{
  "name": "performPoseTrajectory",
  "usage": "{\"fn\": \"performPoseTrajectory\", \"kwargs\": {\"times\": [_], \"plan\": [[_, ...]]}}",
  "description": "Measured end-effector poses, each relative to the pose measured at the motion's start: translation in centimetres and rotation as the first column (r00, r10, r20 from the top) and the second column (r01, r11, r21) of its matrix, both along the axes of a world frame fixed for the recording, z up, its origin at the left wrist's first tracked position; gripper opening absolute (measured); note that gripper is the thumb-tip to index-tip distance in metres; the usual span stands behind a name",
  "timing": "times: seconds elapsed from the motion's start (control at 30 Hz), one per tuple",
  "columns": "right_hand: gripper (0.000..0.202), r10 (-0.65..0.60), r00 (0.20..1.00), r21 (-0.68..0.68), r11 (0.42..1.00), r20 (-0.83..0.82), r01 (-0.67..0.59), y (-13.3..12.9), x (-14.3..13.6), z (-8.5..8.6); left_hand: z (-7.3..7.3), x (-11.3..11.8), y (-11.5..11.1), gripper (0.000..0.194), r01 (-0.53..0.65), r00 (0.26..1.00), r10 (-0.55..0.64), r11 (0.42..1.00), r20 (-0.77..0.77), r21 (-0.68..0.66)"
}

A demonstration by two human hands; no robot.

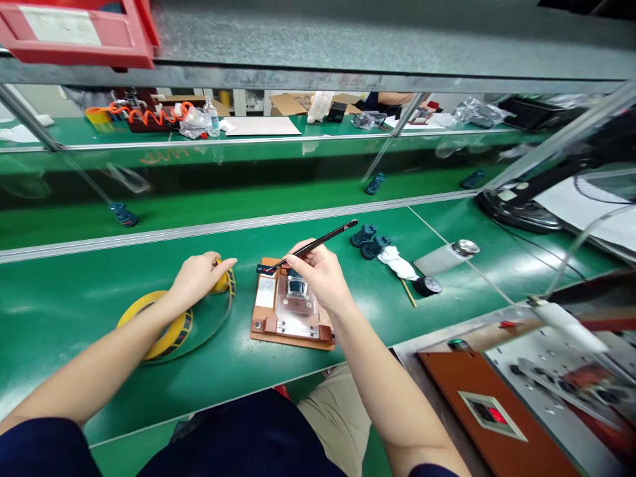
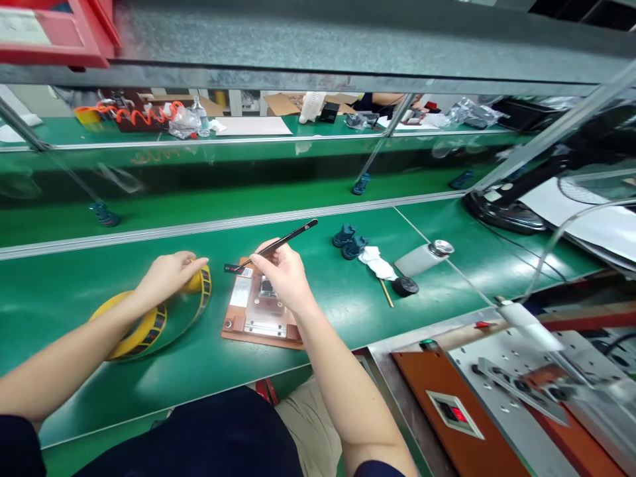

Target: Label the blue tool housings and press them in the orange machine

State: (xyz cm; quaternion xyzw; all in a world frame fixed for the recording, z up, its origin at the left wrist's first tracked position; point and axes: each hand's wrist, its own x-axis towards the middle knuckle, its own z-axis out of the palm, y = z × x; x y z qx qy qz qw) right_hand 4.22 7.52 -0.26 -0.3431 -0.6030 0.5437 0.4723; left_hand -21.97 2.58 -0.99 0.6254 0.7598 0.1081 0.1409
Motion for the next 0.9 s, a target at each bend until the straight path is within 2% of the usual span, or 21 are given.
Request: {"fn": "performPoseTrajectory", "kwargs": {"times": [0.13, 0.2, 0.27, 0.33, 0.4, 0.47, 0.53, 0.6, 0.67, 0.77, 0.9], "plan": [[0.034, -0.007, 0.996, 0.013, 1.000, 0.085, 0.005, 1.0, 3.5, -0.4, -1.2, 0.1, 2.1, 0.071, 0.031, 0.991, -0.049, 0.990, -0.127, -0.137], [0.035, 0.020, 0.994, -0.033, 0.999, 0.103, -0.017, 1.4, 4.8, -0.9, -1.2, 0.2, 2.2, 0.076, 0.044, 0.983, -0.074, 0.984, -0.169, -0.174], [0.035, 0.047, 0.994, -0.090, 0.995, 0.102, -0.038, 1.6, 5.7, -1.5, -0.5, 0.3, 1.8, 0.080, 0.038, 0.976, -0.075, 0.983, -0.206, -0.179], [0.034, 0.062, 0.994, -0.117, 0.992, 0.093, -0.051, 1.9, 6.2, -2.2, 0.4, 0.6, 0.7, 0.080, 0.020, 0.972, -0.046, 0.993, -0.231, -0.115], [0.034, 0.078, 0.994, -0.130, 0.989, 0.081, -0.067, 2.0, 6.4, -3.0, 1.1, 1.6, -0.9, 0.068, 0.051, 0.981, -0.040, 0.997, -0.189, 0.051], [0.035, 0.095, 0.994, -0.149, 0.985, 0.060, -0.085, 2.2, 6.5, -3.6, 1.0, 3.5, -2.7, 0.046, 0.184, 0.982, -0.166, 0.944, -0.086, 0.274], [0.037, 0.099, 0.994, -0.171, 0.981, 0.037, -0.091, 2.2, 6.4, -4.0, -0.1, 5.8, -4.6, 0.032, 0.381, 0.912, -0.408, 0.817, -0.032, 0.433], [0.038, 0.101, 0.995, -0.190, 0.977, 0.009, -0.097, 2.2, 6.3, -4.3, -1.7, 8.2, -6.0, 0.032, 0.565, 0.786, -0.616, 0.683, -0.051, 0.463], [0.038, 0.096, 0.995, -0.199, 0.975, -0.016, -0.097, 2.0, 6.2, -4.4, -3.5, 10.0, -7.0, 0.043, 0.666, 0.702, -0.707, 0.609, -0.086, 0.432], [0.037, 0.088, 0.995, -0.198, 0.976, -0.037, -0.094, 1.8, 6.2, -4.4, -5.3, 11.3, -7.6, 0.051, 0.679, 0.705, -0.698, 0.610, -0.129, 0.408], [0.036, 0.083, 0.996, -0.195, 0.977, -0.038, -0.089, 1.7, 6.1, -4.5, -5.8, 11.4, -7.6, 0.048, 0.666, 0.722, -0.678, 0.625, -0.140, 0.408]]}}
